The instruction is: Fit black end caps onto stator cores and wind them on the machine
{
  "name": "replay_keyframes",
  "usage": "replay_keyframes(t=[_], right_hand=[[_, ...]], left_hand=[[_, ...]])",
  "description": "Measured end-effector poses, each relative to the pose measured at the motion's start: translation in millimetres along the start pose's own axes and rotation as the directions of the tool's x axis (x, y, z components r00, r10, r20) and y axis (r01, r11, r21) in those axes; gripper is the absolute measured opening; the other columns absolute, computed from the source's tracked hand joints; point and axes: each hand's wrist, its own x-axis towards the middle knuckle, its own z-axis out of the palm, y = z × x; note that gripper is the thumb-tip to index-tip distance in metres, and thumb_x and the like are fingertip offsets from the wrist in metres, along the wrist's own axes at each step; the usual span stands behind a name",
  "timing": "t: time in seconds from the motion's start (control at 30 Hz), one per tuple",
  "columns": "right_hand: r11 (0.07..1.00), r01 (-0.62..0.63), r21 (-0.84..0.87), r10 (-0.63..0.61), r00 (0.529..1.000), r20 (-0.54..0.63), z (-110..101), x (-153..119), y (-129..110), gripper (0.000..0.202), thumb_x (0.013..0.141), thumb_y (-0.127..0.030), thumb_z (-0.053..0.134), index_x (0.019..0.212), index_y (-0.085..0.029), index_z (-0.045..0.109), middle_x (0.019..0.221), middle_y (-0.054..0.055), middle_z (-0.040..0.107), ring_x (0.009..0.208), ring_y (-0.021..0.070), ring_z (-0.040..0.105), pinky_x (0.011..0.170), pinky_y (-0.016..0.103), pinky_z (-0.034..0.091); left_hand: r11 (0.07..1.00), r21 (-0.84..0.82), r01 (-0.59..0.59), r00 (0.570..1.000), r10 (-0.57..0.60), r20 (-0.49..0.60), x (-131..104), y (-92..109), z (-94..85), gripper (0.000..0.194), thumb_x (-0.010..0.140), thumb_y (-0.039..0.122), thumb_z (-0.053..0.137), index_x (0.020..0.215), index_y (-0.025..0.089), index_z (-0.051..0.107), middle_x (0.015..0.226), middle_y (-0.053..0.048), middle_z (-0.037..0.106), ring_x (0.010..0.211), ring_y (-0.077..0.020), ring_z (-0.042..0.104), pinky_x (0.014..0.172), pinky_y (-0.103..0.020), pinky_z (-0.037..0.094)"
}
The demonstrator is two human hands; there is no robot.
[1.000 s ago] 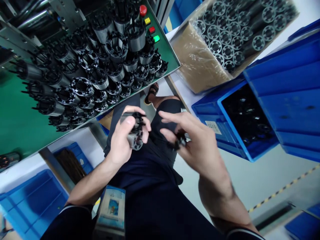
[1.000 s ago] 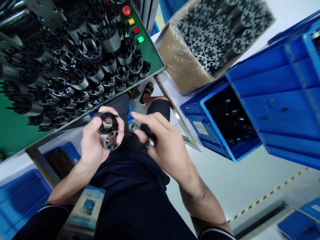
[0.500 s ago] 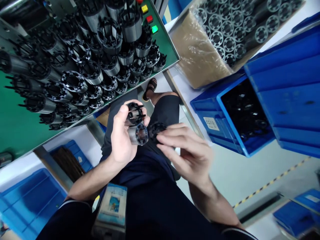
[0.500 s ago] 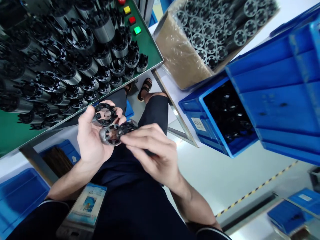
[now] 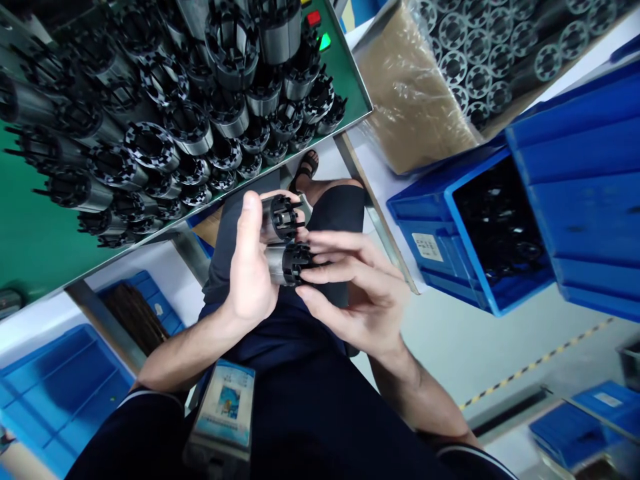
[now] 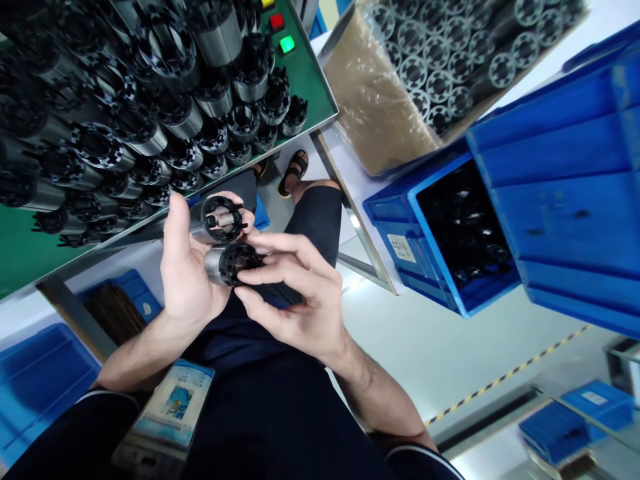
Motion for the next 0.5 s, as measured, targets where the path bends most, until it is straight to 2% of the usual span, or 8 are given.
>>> replay_keyframes(t=[0.13,0.23,0.37,0.43,0.5], right_hand=[[1.0,-0.006,-0.02,0.007,0.999,0.046,-6,4,2,0.054,0.099,-0.02,0.102,0.149,-0.033,0.087,0.135,0.008,0.09,0.121,0.0285,0.088,0.112,0.049,0.078],[0.997,0.018,-0.078,-0.01,0.995,0.101,-11,7,4,0.048,0.102,-0.027,0.103,0.147,-0.036,0.09,0.136,0.008,0.09,0.122,0.0286,0.089,0.112,0.049,0.079],[0.992,0.037,-0.118,-0.018,0.988,0.154,-8,5,5,0.042,0.107,-0.031,0.099,0.148,-0.037,0.09,0.142,0.007,0.09,0.127,0.0288,0.09,0.116,0.049,0.079],[0.987,0.052,-0.152,-0.032,0.991,0.13,0,1,7,0.051,0.106,-0.032,0.1,0.154,-0.035,0.085,0.15,0.011,0.088,0.136,0.0328,0.088,0.12,0.053,0.078],[0.985,0.046,-0.167,-0.038,0.998,0.049,7,-2,10,0.058,0.104,-0.033,0.103,0.156,-0.032,0.078,0.15,0.013,0.088,0.14,0.0352,0.088,0.12,0.056,0.078]], left_hand=[[0.999,0.032,0.025,0.999,-0.026,0.033,2,-2,-2.2,0.076,0.099,0.1,0.079,0.114,0.025,0.076,0.109,-0.014,0.08,0.119,-0.0402,0.084,0.086,-0.046,0.072],[0.998,0.048,0.034,0.999,-0.035,0.01,3,-5,-3.4,0.077,0.101,0.101,0.074,0.114,0.025,0.076,0.108,-0.014,0.078,0.122,-0.0422,0.082,0.089,-0.049,0.071],[0.998,0.063,0.022,1.0,-0.021,-0.015,2,-9,-4.8,0.067,0.109,0.092,0.07,0.115,0.025,0.076,0.109,-0.012,0.076,0.126,-0.0401,0.082,0.096,-0.048,0.07],[1.0,0.025,0.001,1.0,-0.001,-0.006,-1,-10,-7.4,0.06,0.108,0.085,0.078,0.12,0.027,0.075,0.114,-0.011,0.078,0.128,-0.0389,0.082,0.099,-0.048,0.071],[1.0,-0.018,0.023,1.0,-0.023,0.021,-6,-8,-11.3,0.053,0.109,0.076,0.084,0.13,0.029,0.074,0.124,-0.01,0.081,0.132,-0.0374,0.081,0.101,-0.048,0.072]])
